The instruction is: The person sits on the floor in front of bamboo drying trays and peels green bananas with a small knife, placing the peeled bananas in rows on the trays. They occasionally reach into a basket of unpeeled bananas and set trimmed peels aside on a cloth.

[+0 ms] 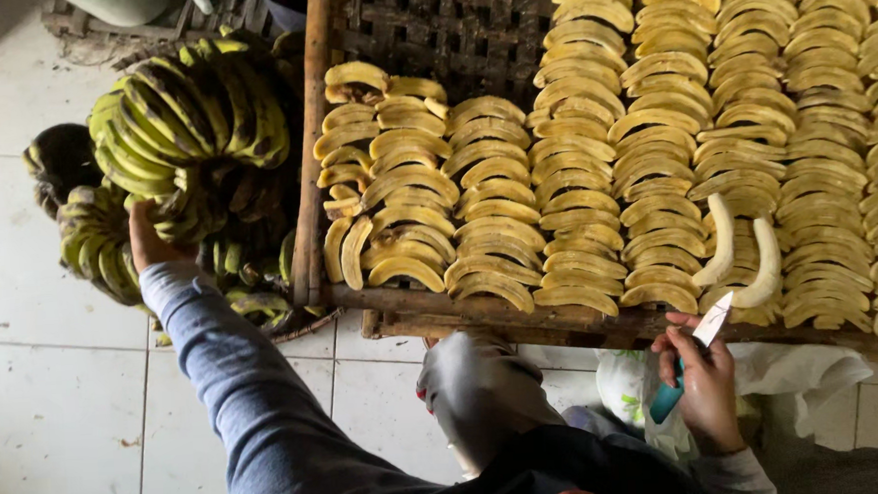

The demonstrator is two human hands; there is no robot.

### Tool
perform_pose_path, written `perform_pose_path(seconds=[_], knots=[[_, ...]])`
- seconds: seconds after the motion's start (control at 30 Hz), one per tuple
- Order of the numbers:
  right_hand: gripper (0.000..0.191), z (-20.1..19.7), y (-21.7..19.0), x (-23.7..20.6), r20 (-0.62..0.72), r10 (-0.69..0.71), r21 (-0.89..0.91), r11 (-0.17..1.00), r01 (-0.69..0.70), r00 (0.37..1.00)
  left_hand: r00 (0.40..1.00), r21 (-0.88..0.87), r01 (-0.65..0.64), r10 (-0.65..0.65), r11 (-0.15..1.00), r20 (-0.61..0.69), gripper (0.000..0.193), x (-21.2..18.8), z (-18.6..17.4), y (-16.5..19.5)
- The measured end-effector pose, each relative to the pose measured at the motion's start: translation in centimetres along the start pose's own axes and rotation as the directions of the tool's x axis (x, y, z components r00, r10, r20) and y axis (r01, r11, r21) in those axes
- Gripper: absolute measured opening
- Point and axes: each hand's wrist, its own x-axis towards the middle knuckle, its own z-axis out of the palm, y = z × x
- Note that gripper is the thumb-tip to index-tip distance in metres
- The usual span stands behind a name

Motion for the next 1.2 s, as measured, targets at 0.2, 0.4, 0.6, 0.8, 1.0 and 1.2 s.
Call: perform_pose_path(seconds=[0.2, 0.4, 0.6, 0.8, 1.0, 1.2], knots=[[0.026, 0.3, -0.2, -0.2, 0.017, -0.032, -0.046, 0.998, 0.033, 0.999, 0.914, 0.268, -0.407, 0.391, 0.873, 0.113, 0.058, -0.3, -1.8, -0.9], [0.028, -1.1, 0.2, -0.3, 0.03, -0.135, -0.011, 0.991, 0.136, 0.99, 0.342, 0.364, -0.587, 0.629, 0.723, -0.698, 0.092, -2.1, 1.1, -8.5], [0.027, -3.7, 1.0, -0.5, -0.018, -0.194, -0.05, 0.98, 0.193, 0.981, 0.204, 0.372, -0.865, 0.913, 0.337, -0.354, 0.096, -9.7, -2.9, -8.3], [0.025, -6.4, 1.9, -0.7, -0.012, -0.212, -0.004, 0.977, 0.212, 0.977, 0.595, -0.02, -0.774, 0.738, 0.633, 0.318, 0.121, -23.0, 5.2, -6.4], [0.02, -8.4, 2.5, -0.9, 0.015, -0.22, 0.069, 0.973, 0.219, 0.975, 0.363, 0.276, -0.631, -0.038, 0.725, 0.931, 0.095, -36.5, 26.6, -21.9], [0.019, -9.7, 2.1, -1.2, 0.016, -0.208, 0.289, 0.937, 0.194, 0.978, 0.458, 0.447, -0.888, -0.295, -0.109, 0.838, 0.103, -41.9, 35.2, -35.5]])
